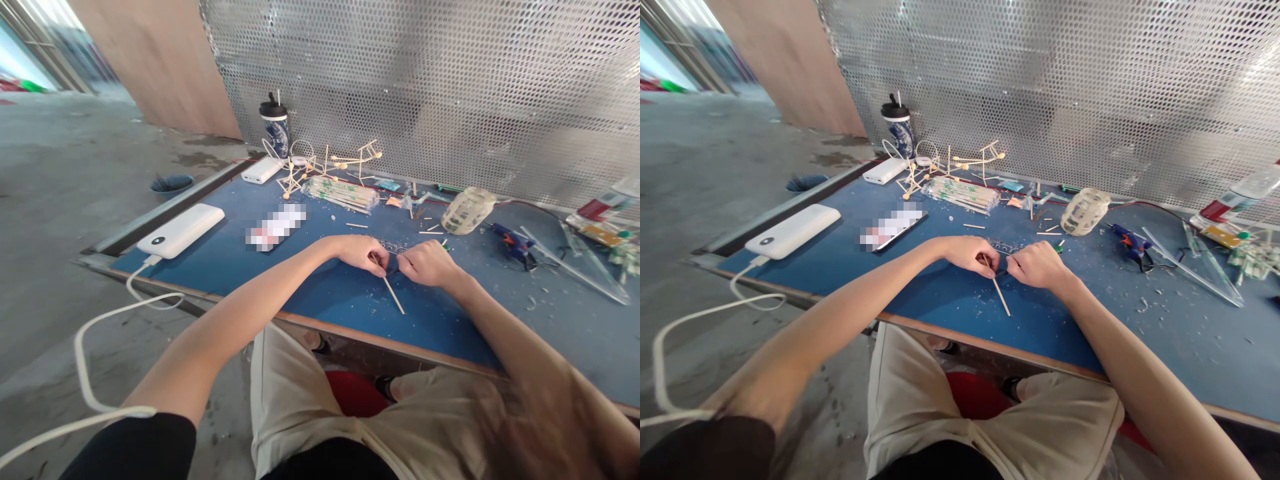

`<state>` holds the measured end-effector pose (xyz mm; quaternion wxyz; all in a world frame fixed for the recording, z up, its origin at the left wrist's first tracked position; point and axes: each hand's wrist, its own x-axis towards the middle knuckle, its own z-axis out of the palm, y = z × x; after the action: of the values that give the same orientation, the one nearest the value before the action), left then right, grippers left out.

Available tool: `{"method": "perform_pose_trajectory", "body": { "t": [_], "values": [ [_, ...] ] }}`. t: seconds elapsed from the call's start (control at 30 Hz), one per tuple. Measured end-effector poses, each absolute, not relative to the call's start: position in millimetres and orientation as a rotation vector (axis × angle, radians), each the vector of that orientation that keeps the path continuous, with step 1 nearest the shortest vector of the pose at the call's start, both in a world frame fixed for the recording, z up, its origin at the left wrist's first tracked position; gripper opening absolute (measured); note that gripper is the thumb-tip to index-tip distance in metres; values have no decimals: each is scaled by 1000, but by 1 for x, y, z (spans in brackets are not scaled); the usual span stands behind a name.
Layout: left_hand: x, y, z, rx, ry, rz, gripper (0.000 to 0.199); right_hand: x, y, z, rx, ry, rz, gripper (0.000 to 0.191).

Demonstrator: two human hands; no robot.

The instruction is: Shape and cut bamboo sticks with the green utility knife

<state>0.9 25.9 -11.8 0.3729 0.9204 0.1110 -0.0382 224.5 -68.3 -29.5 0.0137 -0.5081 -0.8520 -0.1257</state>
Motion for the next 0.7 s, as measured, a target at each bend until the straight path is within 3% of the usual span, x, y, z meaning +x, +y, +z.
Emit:
{"method": "perform_pose_trajectory", "body": {
  "t": [0.7],
  "values": [
    [4,27,-14,2281,295,-93,31,227,-69,-28,-1331,-2648,-391,35]
  ]
}}
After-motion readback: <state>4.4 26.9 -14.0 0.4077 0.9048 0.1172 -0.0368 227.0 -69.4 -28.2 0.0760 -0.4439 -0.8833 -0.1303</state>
